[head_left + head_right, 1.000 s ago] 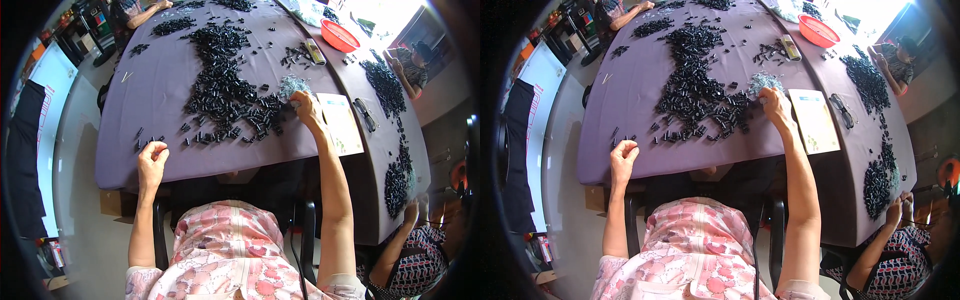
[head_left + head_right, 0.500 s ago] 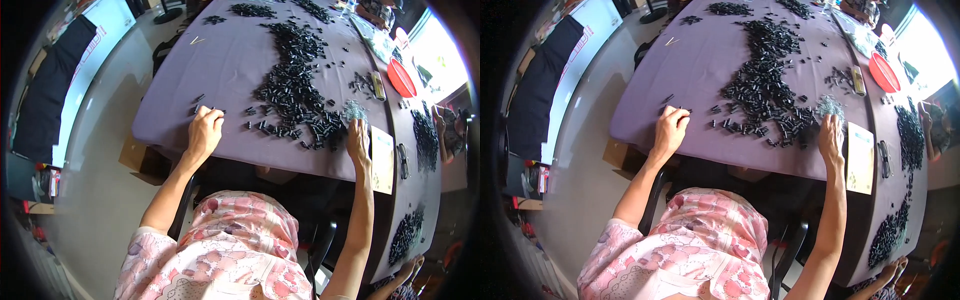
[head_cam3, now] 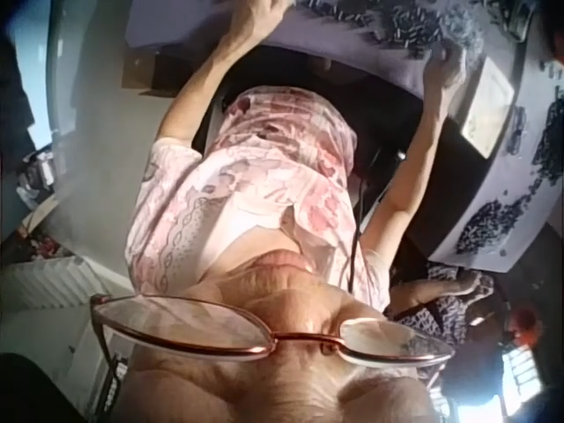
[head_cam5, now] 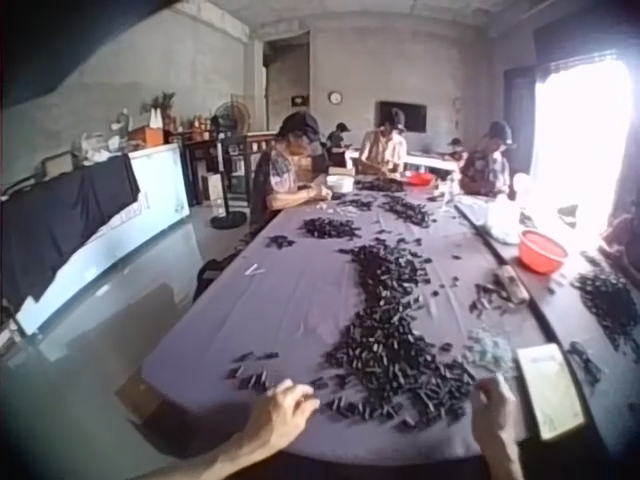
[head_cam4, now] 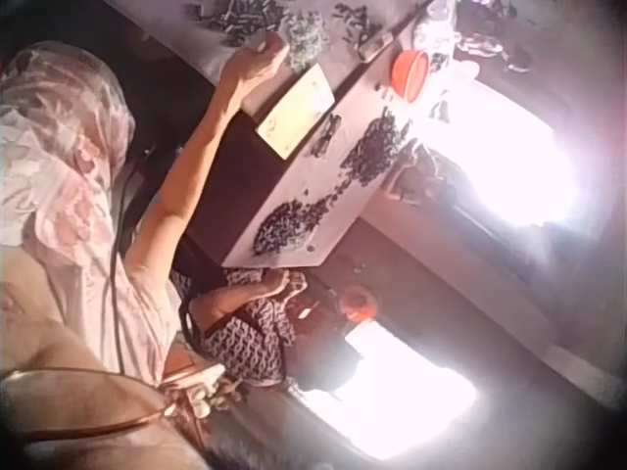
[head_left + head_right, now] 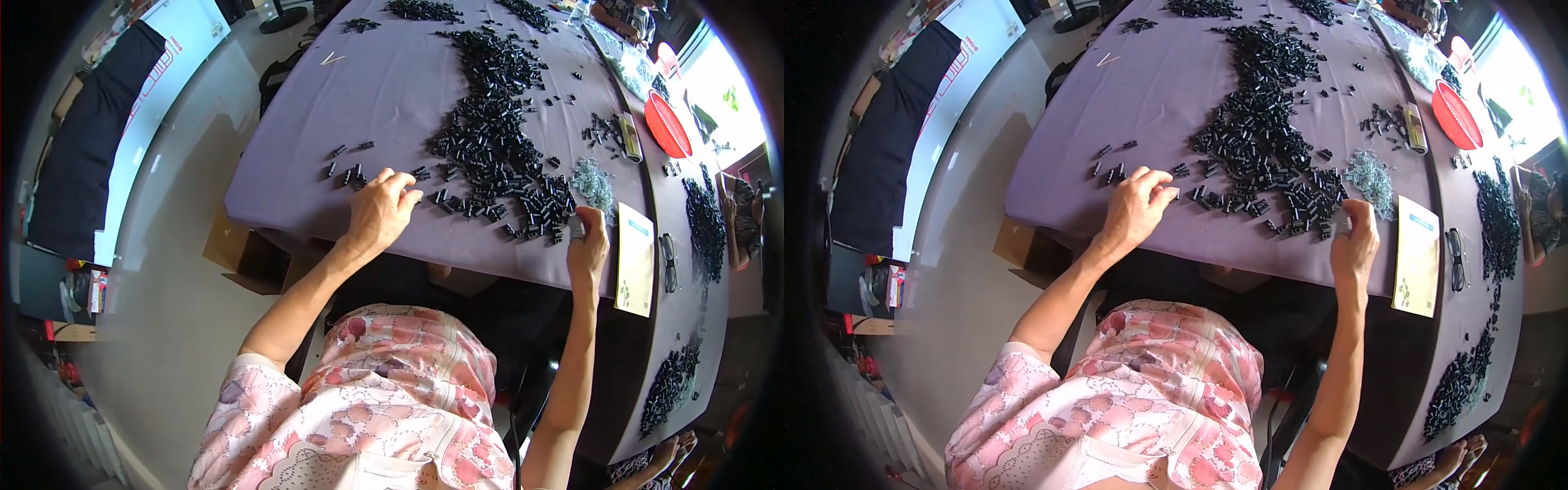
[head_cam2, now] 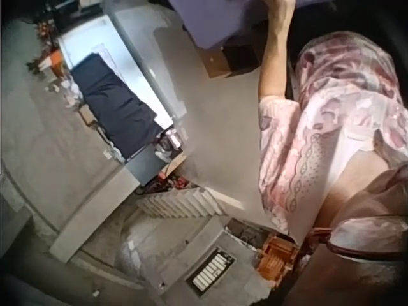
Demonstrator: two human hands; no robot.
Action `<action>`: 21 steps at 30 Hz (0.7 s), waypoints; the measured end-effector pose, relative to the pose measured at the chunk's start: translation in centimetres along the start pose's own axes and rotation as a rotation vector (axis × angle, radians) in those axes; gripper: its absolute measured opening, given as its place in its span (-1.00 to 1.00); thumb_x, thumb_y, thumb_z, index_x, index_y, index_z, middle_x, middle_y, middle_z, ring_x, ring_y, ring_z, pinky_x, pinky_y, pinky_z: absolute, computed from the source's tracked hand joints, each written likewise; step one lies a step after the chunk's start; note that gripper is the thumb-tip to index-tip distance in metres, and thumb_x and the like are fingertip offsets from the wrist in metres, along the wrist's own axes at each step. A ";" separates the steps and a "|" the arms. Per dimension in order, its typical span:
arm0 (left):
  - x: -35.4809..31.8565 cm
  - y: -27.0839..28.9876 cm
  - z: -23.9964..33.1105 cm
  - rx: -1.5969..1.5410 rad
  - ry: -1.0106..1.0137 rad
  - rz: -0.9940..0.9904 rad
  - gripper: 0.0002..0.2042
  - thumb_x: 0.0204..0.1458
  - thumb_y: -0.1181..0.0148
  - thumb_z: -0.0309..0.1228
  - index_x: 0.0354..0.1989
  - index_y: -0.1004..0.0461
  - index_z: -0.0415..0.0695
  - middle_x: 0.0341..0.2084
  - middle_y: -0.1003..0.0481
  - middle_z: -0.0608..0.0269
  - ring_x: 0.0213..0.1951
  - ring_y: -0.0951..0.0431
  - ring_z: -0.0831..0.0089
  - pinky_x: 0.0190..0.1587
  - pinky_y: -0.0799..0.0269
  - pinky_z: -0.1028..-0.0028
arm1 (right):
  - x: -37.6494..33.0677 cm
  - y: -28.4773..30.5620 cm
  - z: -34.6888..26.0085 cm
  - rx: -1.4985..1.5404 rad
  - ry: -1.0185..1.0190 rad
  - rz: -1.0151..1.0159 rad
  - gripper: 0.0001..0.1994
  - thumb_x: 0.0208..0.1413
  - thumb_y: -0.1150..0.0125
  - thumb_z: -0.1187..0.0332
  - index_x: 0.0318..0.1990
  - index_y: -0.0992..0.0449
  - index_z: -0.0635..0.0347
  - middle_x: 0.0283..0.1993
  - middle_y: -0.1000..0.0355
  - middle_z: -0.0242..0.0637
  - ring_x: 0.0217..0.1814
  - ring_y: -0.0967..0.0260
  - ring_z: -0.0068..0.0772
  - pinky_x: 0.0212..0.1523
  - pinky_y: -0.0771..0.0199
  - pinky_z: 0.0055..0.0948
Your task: Assembling small black components onto metal parts while seated at a workbench.
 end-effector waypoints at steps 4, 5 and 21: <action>0.0 -1.3 0.3 0.140 0.031 -0.092 -0.84 -0.07 -0.20 -0.35 -0.34 -0.47 -0.14 -0.40 -0.44 0.11 -0.38 -0.51 0.15 -0.36 -0.45 0.28 | -2.2 -1.5 -4.2 0.233 -0.081 -0.054 -0.79 -0.05 -0.09 0.67 -0.24 -0.45 0.23 -0.36 -0.45 -0.26 -0.26 -0.42 -0.48 -0.21 -0.41 -0.52; 0.0 -1.4 0.4 0.131 0.019 -0.088 -0.85 -0.06 -0.19 -0.37 -0.34 -0.46 -0.15 -0.39 -0.44 0.09 -0.38 -0.51 0.13 -0.35 -0.45 0.27 | -2.9 -2.1 -4.6 0.314 -0.076 -0.089 -0.78 -0.06 -0.08 0.70 -0.25 -0.45 0.23 -0.38 -0.43 -0.28 -0.26 -0.41 -0.50 -0.22 -0.40 -0.54; -5.2 -4.2 5.6 -0.951 0.220 -0.309 -0.86 0.01 -0.14 -0.61 -0.27 -0.36 -0.23 -0.47 -0.39 0.35 -0.52 -0.42 0.68 -0.51 -0.41 0.65 | -6.4 -3.9 -9.6 0.738 -0.116 -0.340 -0.57 -0.30 0.15 0.87 -0.24 -0.45 0.33 -0.28 -0.36 -0.23 -0.25 -0.38 -0.41 -0.24 -0.43 -0.56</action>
Point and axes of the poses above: each hand's wrist, its own x-axis towards the middle knuckle, its own y-axis out of the back of the hand, z = x × y, the point moved 5 cm from there along x, towards the middle knuckle
